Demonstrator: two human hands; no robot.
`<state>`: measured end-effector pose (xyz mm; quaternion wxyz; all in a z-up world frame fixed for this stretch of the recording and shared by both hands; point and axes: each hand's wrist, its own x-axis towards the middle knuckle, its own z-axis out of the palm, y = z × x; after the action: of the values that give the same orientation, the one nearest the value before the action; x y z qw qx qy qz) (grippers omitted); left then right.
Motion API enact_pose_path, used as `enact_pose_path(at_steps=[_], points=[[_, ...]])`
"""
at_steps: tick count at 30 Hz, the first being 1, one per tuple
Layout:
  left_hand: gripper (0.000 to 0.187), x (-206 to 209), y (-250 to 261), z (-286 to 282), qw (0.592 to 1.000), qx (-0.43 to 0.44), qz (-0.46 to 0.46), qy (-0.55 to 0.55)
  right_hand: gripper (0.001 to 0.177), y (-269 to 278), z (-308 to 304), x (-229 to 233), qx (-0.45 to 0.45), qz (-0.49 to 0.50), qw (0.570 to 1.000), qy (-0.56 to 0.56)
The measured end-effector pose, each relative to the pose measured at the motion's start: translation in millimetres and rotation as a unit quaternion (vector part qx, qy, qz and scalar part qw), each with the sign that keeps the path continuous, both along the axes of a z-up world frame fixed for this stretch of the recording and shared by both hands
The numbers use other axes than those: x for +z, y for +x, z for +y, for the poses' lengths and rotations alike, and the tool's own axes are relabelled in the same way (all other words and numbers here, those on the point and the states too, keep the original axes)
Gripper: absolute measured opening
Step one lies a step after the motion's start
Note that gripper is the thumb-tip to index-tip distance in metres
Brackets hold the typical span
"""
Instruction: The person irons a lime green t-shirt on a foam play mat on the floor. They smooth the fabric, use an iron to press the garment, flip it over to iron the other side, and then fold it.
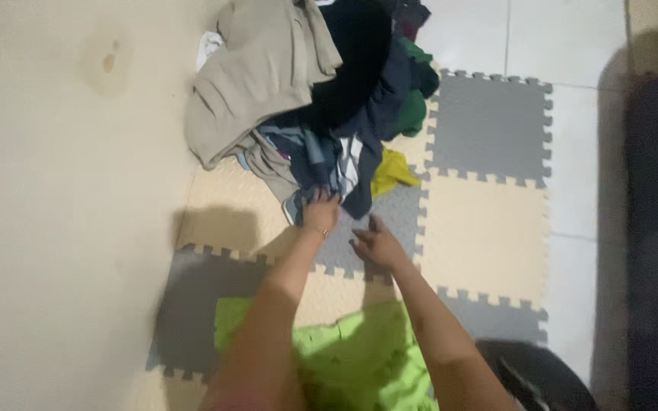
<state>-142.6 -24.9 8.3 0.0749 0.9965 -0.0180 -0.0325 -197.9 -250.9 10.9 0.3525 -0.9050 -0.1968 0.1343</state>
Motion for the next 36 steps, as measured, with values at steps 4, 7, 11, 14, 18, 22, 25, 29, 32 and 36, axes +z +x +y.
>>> enact_pose_path(at_steps=[4,7,11,14,18,22,25,29,32,36], points=[[0.053,30.6,-130.7,-7.1,0.979,-0.094,0.178,-0.006,0.065,-97.8,-47.7,19.8,-0.034,0.134,0.990,-0.010],[0.051,58.7,-223.3,-19.3,0.970,-0.124,0.209,-0.010,0.073,-179.9,-72.3,30.7,0.023,-0.015,0.991,-0.130],[0.050,86.3,-297.3,-51.4,0.958,-0.104,0.266,0.020,0.056,-257.6,-105.0,35.4,-0.129,0.118,0.975,-0.139],[0.049,91.2,-338.2,-77.2,0.962,-0.071,0.263,0.025,0.047,-294.5,-116.5,29.1,-0.157,-0.008,0.987,-0.033],[0.060,107.4,-363.5,-129.9,0.987,-0.057,0.053,-0.138,0.035,-305.4,-129.1,59.3,-0.109,-0.063,0.987,0.095],[0.057,143.7,-376.2,-156.5,0.992,-0.037,0.067,-0.104,0.034,-324.1,-141.6,130.4,-0.164,0.049,0.973,0.156],[0.068,159.8,-391.0,-156.8,0.995,-0.034,0.054,-0.073,0.030,-323.3,-161.5,166.0,-0.164,0.061,0.958,0.226],[0.083,160.1,-408.4,-138.1,0.997,-0.005,0.077,0.001,0.025,-294.4,-179.5,171.1,-0.166,0.044,0.873,0.457],[0.070,137.8,-429.3,-114.5,0.997,0.051,0.054,0.009,0.022,-287.3,-187.3,143.4,-0.217,-0.074,0.866,0.445],[0.053,98.8,-437.9,-80.9,0.990,0.084,0.111,0.020,0.026,-299.0,-178.8,104.5,-0.191,0.062,0.930,0.307]])
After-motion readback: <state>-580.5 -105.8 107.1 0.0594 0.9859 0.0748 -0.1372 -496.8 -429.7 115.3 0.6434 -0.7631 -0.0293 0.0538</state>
